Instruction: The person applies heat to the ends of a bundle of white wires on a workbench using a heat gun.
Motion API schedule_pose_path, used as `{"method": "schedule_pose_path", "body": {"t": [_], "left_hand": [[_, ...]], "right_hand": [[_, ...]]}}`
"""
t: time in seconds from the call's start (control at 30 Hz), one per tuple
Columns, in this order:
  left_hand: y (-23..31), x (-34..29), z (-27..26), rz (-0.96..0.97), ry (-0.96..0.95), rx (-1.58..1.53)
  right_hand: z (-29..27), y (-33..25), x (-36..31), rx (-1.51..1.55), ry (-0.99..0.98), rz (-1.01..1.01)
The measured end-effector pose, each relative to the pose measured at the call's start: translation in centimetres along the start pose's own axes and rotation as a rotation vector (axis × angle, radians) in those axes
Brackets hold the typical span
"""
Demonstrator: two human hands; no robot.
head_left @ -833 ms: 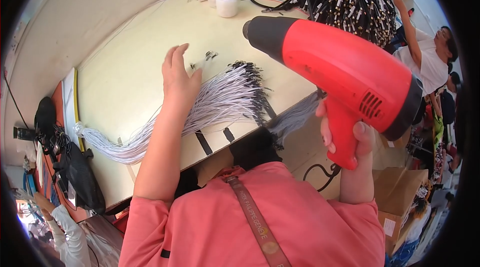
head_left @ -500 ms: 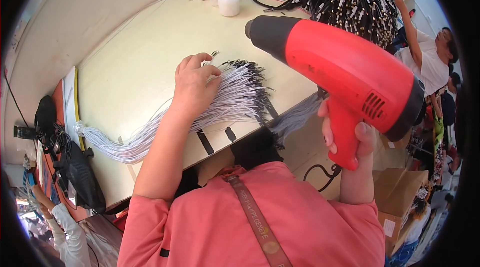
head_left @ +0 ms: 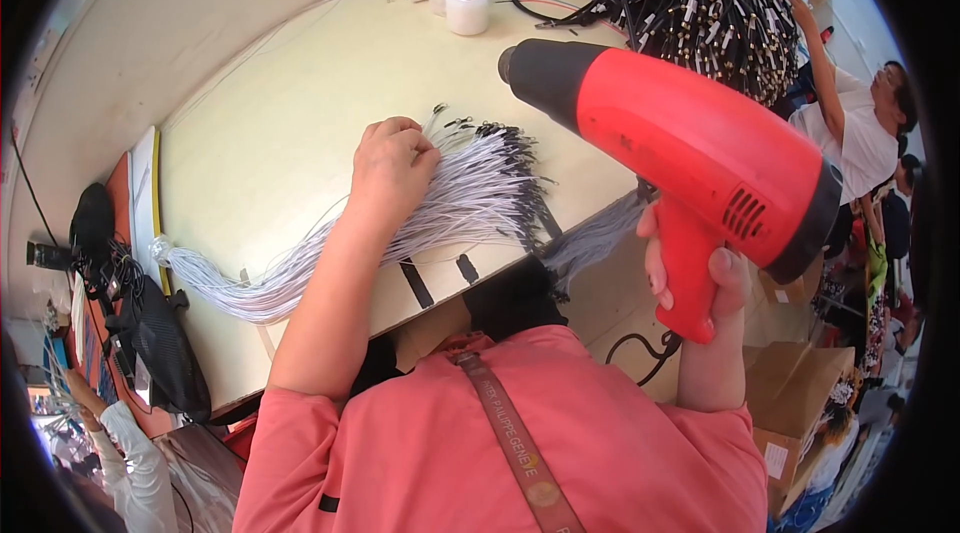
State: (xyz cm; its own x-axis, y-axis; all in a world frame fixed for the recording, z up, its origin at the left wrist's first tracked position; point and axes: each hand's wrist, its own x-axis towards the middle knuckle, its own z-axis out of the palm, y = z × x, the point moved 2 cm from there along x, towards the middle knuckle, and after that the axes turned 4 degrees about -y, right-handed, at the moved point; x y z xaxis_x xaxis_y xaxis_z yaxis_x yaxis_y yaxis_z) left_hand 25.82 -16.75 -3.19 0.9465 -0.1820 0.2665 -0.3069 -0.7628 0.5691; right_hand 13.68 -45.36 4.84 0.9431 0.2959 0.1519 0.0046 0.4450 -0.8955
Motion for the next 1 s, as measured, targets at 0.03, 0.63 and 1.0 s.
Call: {"method": "schedule_pose_path", "body": {"t": [0.03,0.63,1.0], "left_hand": [[-0.16,-0.03,-0.08,-0.002,0.003,0.000],[-0.90,-0.10,0.22,0.036,0.069,0.060],[-0.98,0.07,0.15,0.076,0.156,0.010]], "right_hand": [[0.08,0.08,0.10,-0.001,-0.003,0.001],[0.00,0.26,-0.07,0.009,0.011,0.004],[0.12,0.33,0.13,0.023,-0.006,0.006]]}}
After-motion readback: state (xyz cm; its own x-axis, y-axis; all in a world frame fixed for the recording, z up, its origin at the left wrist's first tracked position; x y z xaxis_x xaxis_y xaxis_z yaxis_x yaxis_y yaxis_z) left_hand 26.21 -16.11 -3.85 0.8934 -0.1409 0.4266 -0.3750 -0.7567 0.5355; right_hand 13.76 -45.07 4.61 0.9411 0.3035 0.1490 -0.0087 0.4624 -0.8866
